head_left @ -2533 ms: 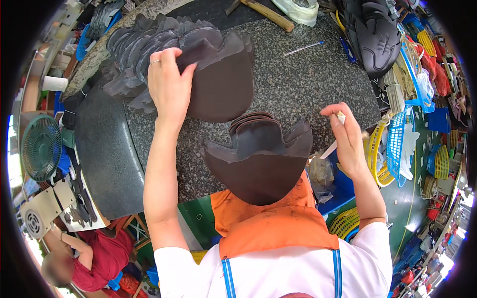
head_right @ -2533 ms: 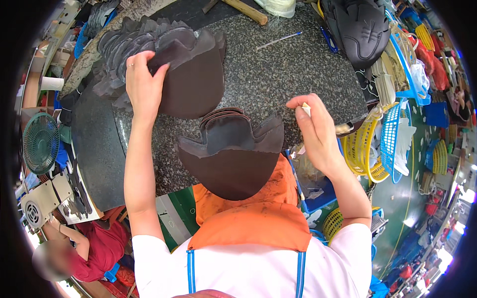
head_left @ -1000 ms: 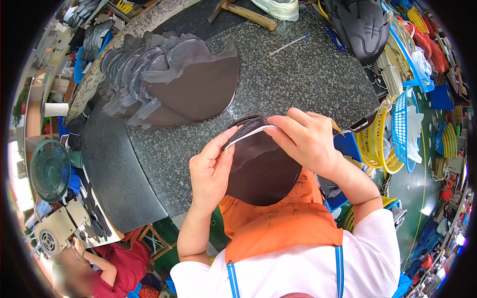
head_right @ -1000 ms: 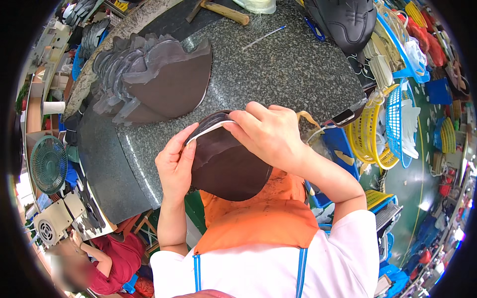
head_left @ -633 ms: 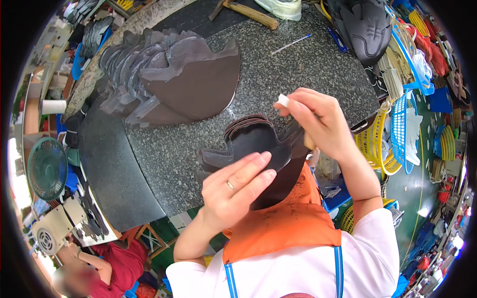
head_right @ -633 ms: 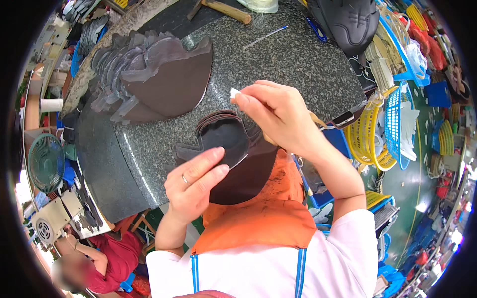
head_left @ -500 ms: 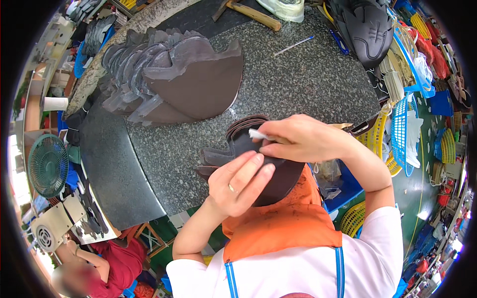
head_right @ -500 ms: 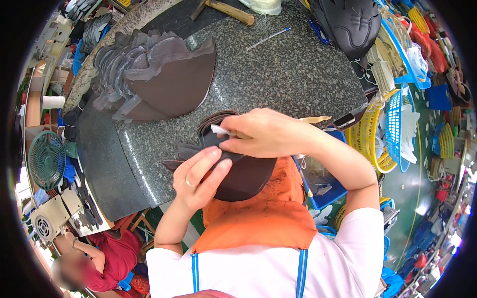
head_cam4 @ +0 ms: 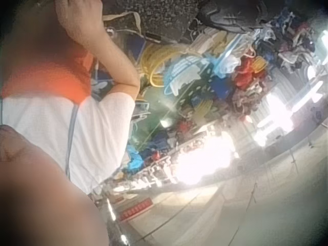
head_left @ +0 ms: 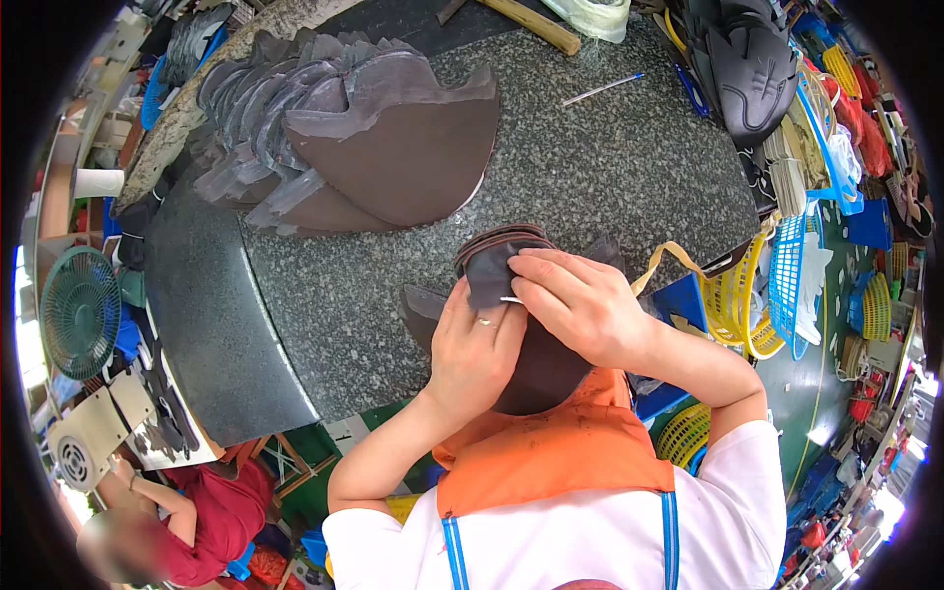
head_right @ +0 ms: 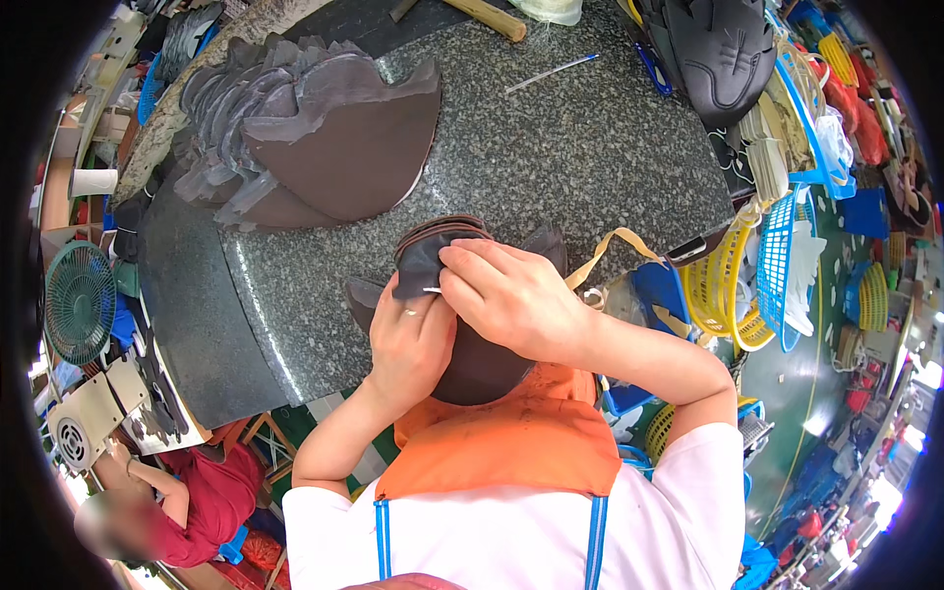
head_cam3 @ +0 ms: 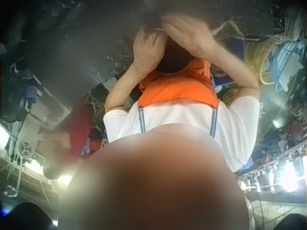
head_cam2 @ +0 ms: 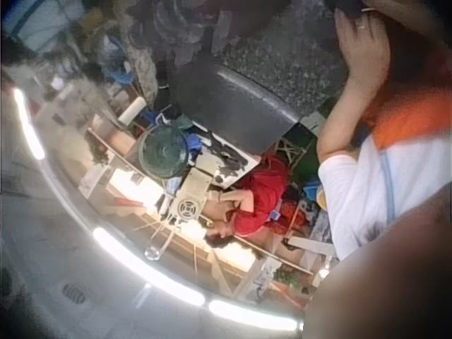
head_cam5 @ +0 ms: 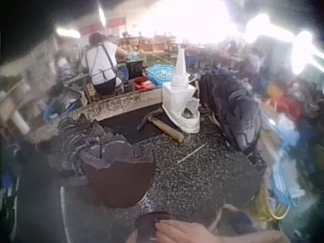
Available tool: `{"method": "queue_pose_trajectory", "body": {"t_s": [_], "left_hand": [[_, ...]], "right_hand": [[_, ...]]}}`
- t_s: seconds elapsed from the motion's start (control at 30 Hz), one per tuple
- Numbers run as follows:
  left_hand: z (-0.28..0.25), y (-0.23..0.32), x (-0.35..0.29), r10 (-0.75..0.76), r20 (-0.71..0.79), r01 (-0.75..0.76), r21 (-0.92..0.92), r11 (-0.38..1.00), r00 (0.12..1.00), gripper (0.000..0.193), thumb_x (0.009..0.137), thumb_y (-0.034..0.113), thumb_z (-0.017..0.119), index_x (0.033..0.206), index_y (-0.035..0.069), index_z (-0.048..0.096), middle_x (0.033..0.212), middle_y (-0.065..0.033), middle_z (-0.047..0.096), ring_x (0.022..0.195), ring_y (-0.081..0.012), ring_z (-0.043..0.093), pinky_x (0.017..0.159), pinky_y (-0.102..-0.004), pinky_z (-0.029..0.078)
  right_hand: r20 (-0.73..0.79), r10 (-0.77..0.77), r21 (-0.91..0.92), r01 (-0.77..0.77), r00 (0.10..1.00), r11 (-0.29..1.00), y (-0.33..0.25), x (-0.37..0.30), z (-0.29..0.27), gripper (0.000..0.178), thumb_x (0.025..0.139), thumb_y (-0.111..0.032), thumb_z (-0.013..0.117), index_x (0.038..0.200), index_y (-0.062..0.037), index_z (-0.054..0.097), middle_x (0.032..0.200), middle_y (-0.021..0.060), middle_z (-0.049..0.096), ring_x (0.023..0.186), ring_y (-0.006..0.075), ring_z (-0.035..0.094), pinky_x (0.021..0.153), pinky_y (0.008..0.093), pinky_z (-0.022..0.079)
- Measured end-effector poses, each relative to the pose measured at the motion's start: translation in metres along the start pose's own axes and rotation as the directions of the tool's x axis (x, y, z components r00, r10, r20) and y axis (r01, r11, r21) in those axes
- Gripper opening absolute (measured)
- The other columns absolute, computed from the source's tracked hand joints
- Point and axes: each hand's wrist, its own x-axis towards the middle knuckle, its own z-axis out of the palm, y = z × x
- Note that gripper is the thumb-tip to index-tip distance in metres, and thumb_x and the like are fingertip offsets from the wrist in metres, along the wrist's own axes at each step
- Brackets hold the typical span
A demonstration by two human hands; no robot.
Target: Applying adhesive and assembling shoe upper components at a manufacturing workstation.
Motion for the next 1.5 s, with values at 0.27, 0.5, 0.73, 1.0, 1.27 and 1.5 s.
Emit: {"method": "queue_pose_trajectory", "body": {"t_s": [0.27,0.5,0.73,1.0,1.27,1.5], "left_hand": [[-0.001,0.002,-0.001,-0.138,-0.119,0.123,-0.126,0.984,0.983,0.056,0.077,0.008,0.074,0.128,0.003,0.053,0.132,-0.0208,0.054,0.105,-0.0291,0.057,0.084,-0.0415,0.049],[-0.054,-0.063,0.051,-0.265,-0.042,0.266,0.017,0.964,0.963,0.032,0.080,0.024,0.074,0.108,0.009,0.069,0.107,-0.0087,0.064,0.103,-0.0281,0.054,0.086,-0.0403,0.041],[-0.025,-0.154,0.138,-0.442,-0.155,0.468,0.308,0.828,0.884,0.032,0.083,0.018,0.072,0.112,0.007,0.064,0.112,-0.0145,0.056,0.103,-0.0336,0.058,0.086,-0.0421,0.048],[-0.112,-0.031,0.081,-0.406,-0.358,0.038,-0.709,0.704,0.841,0.026,0.090,-0.009,0.056,0.113,-0.001,0.048,0.112,-0.0148,0.060,0.104,-0.0227,0.062,0.092,-0.0316,0.050],[-0.037,-0.039,0.047,-0.221,0.610,0.644,-0.753,0.137,0.761,0.046,0.085,-0.010,0.055,0.130,-0.001,0.055,0.116,-0.0070,0.063,0.099,-0.0115,0.061,0.084,-0.0251,0.051],[-0.053,-0.029,0.057,-0.134,0.610,0.611,-0.701,0.368,0.781,0.044,0.087,-0.001,0.059,0.131,0.000,0.054,0.103,-0.0103,0.070,0.084,-0.0159,0.068,0.075,-0.0298,0.053]], "right_hand": [[0.077,0.054,-0.113,-0.045,0.996,0.993,-0.004,0.001,0.003,0.025,0.073,-0.011,0.060,0.093,0.0027,0.059,0.109,0.0164,0.061,0.102,0.0303,0.064,0.087,0.0371,0.055],[0.041,0.573,0.558,-0.494,0.818,0.666,0.019,-0.013,-0.027,0.013,0.084,-0.002,0.070,0.097,-0.0012,0.069,0.088,0.0086,0.067,0.080,0.0149,0.064,0.070,0.0264,0.049],[-0.112,0.840,0.593,-0.643,0.530,0.485,0.018,-0.036,-0.062,0.044,0.097,-0.004,0.046,0.142,-0.0053,0.047,0.076,-0.0036,0.060,0.061,0.0004,0.045,0.056,0.0172,0.037],[-0.216,0.815,0.427,-0.699,0.538,0.574,0.017,-0.054,-0.091,0.067,0.097,-0.007,0.050,0.154,-0.0046,0.015,0.067,0.0002,0.057,0.061,0.0053,0.052,0.061,0.0205,0.043],[0.327,0.084,0.263,-0.176,0.941,0.949,0.003,0.012,-0.044,0.073,0.083,-0.011,0.067,0.146,-0.0012,0.032,0.076,0.0160,0.060,0.071,0.0327,0.063,0.062,0.0429,0.051],[0.329,0.065,0.246,-0.152,0.942,0.957,0.010,0.020,-0.036,0.071,0.085,-0.009,0.066,0.146,0.0006,0.031,0.068,0.0148,0.059,0.062,0.0333,0.062,0.057,0.0433,0.050]]}}
